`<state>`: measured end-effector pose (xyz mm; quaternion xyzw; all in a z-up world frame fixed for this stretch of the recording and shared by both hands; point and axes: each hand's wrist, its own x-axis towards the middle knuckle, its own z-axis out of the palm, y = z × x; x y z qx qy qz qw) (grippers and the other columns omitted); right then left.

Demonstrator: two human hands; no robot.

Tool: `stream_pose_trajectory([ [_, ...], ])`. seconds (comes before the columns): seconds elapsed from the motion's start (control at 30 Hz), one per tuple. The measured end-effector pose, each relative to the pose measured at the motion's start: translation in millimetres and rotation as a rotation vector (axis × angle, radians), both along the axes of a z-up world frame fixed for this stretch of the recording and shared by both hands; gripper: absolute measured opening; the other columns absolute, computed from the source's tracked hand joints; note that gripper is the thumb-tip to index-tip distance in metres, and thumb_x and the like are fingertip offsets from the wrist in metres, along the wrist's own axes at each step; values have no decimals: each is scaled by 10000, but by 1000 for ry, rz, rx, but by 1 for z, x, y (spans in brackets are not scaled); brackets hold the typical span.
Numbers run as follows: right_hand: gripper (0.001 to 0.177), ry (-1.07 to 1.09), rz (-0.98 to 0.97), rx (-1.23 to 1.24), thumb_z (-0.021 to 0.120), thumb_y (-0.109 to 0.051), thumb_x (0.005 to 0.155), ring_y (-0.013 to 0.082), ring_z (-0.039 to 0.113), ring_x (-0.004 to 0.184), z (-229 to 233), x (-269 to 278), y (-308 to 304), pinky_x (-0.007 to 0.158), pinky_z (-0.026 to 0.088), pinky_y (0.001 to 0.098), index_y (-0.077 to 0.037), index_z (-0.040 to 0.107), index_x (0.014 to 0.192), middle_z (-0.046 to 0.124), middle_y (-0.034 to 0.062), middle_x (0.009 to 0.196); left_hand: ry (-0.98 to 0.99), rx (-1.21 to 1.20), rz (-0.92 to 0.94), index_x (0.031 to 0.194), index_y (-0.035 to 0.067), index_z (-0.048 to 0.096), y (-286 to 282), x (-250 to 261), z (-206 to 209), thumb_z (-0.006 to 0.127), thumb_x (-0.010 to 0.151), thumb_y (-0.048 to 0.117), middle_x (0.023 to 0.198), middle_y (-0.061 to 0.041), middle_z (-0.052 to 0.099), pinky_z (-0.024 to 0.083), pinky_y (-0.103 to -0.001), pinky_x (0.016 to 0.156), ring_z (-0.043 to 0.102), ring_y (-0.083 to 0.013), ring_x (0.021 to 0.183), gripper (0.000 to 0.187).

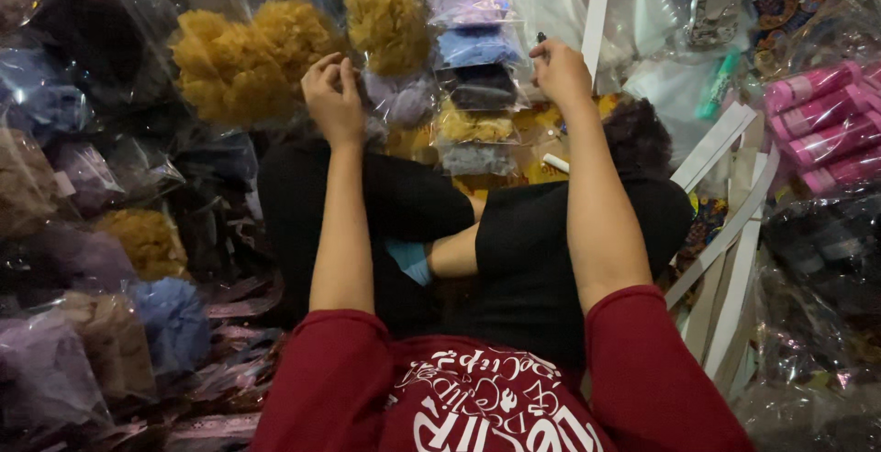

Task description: The person packs bath sponges into plastic bags and seals them with a stapler.

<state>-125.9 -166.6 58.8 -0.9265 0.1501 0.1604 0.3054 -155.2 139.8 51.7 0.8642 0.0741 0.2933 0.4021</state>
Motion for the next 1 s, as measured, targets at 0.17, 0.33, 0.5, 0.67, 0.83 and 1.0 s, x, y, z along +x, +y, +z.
stream_pose_trajectory([
  [0.17,239,-4,234,-114,585,-256,1012,392,668,1025,-7,0,2,809,492,544,-164,679,1212,764,143,962,97,139,56,870,149,750,1,-8,-3,746,921,217,1138,-30,704,484,-493,921,557,-302,1137,85],
  [0.33,403,115,290,-141,547,-260,986,469,578,1165,-10,-5,4,894,482,591,-111,627,1352,666,251,1247,220,106,176,822,184,785,2,-13,-6,626,995,374,1122,41,705,428,-567,892,554,-281,1142,302],
  [0.5,258,109,249,-120,588,-260,994,420,635,1063,-5,-15,7,865,487,534,-187,688,1221,717,200,1126,138,122,176,824,192,714,5,-21,0,649,989,379,1102,55,706,468,-530,839,581,-281,1094,258],
  [0.67,218,102,237,-165,618,-300,969,409,646,1022,-8,-19,9,804,487,540,-210,715,1142,726,184,1078,34,165,220,781,186,745,34,-39,16,686,972,388,1171,59,711,427,-538,868,554,-256,1130,285],
  [0.83,190,178,233,-162,613,-322,1029,341,647,799,-9,-22,11,657,466,502,-204,685,1160,715,138,936,-71,308,478,920,301,810,79,-54,24,710,1010,452,1414,107,513,444,-599,974,467,-246,1307,202],
  [1.0,187,151,221,-192,650,-344,994,376,671,918,-11,-25,12,740,489,522,-221,696,1128,730,157,1039,37,348,697,843,358,810,86,-60,19,815,874,500,1439,136,492,435,-581,973,480,-264,1305,146],
])
